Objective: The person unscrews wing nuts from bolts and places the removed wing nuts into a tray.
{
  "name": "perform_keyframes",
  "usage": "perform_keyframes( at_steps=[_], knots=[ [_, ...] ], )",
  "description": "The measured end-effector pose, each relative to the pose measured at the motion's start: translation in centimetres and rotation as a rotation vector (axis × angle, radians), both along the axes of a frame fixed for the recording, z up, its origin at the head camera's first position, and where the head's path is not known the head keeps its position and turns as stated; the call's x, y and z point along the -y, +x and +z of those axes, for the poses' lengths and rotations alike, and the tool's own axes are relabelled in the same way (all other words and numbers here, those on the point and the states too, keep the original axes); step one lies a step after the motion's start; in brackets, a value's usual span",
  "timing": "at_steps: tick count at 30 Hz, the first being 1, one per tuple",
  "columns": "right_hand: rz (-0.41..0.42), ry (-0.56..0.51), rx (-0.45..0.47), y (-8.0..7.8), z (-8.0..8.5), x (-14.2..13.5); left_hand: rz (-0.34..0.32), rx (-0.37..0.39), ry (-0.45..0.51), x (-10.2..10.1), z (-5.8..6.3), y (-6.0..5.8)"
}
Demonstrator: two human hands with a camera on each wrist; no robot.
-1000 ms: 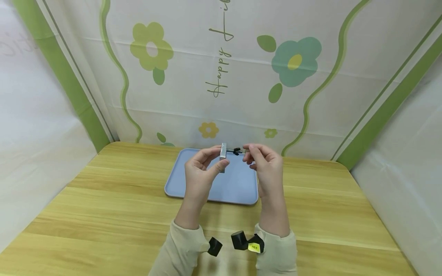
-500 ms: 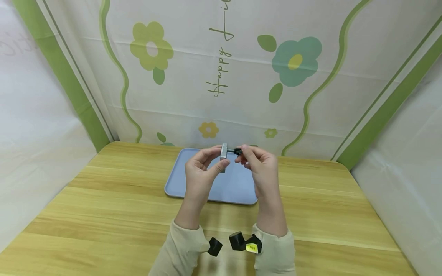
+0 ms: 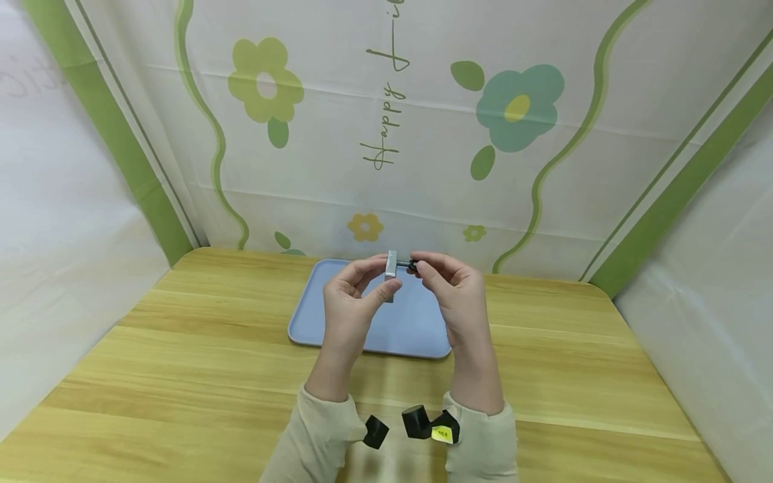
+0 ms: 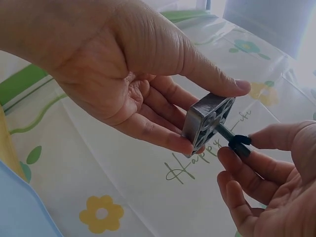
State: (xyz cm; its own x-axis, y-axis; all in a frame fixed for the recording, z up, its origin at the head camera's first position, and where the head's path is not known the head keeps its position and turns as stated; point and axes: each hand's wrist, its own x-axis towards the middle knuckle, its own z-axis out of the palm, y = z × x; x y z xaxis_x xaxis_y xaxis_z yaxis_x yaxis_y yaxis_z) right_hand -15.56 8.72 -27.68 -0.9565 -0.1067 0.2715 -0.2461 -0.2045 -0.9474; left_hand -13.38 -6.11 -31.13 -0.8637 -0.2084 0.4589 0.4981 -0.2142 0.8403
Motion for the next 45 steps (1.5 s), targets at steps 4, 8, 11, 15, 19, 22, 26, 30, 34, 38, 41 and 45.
perform_keyframes(
  at_steps=[4,8,11,15,19,22,26,30,34,38,41,45],
  knots=[
    [-0.006,-0.006,-0.023,-0.05,-0.15,0.03,-0.004,-0.006,0.001,0.01,-0.06,0.01],
    [-0.01,-0.002,-0.044,-0.08,-0.21,0.07,-0.004,-0.001,-0.001,-0.02,-0.03,0.0],
    [-0.014,0.003,-0.058,-0.11,-0.26,0.08,-0.002,0.003,-0.002,-0.05,-0.02,-0.02],
    [-0.011,0.007,-0.076,-0.12,-0.36,0.05,-0.003,0.005,0.001,-0.06,0.03,0.04],
    [0.001,0.008,-0.105,-0.21,-0.49,0.03,-0.005,0.008,0.002,-0.06,0.05,0.07],
    [0.01,0.016,-0.131,-0.29,-0.58,0.01,0.0,0.005,-0.003,-0.07,0.01,0.04],
    [0.009,0.036,-0.158,-0.34,-0.65,0.01,0.008,0.0,-0.006,-0.08,0.01,0.01],
    [0.007,0.044,-0.174,-0.39,-0.7,0.04,0.01,0.002,-0.009,-0.09,0.02,0.0],
    [0.012,0.015,-0.176,-0.41,-0.64,-0.1,0.009,0.003,-0.013,-0.14,0.08,0.05],
    [-0.017,-0.017,-0.163,-0.38,-0.47,-0.38,0.009,0.0,-0.015,-0.21,0.12,0.05],
    [-0.069,-0.033,-0.114,-0.27,-0.28,-0.51,0.011,0.002,-0.014,-0.26,0.1,0.03],
    [-0.14,-0.084,-0.014,-0.17,0.03,-0.48,0.013,0.005,-0.018,-0.32,0.07,0.02]
  ],
)
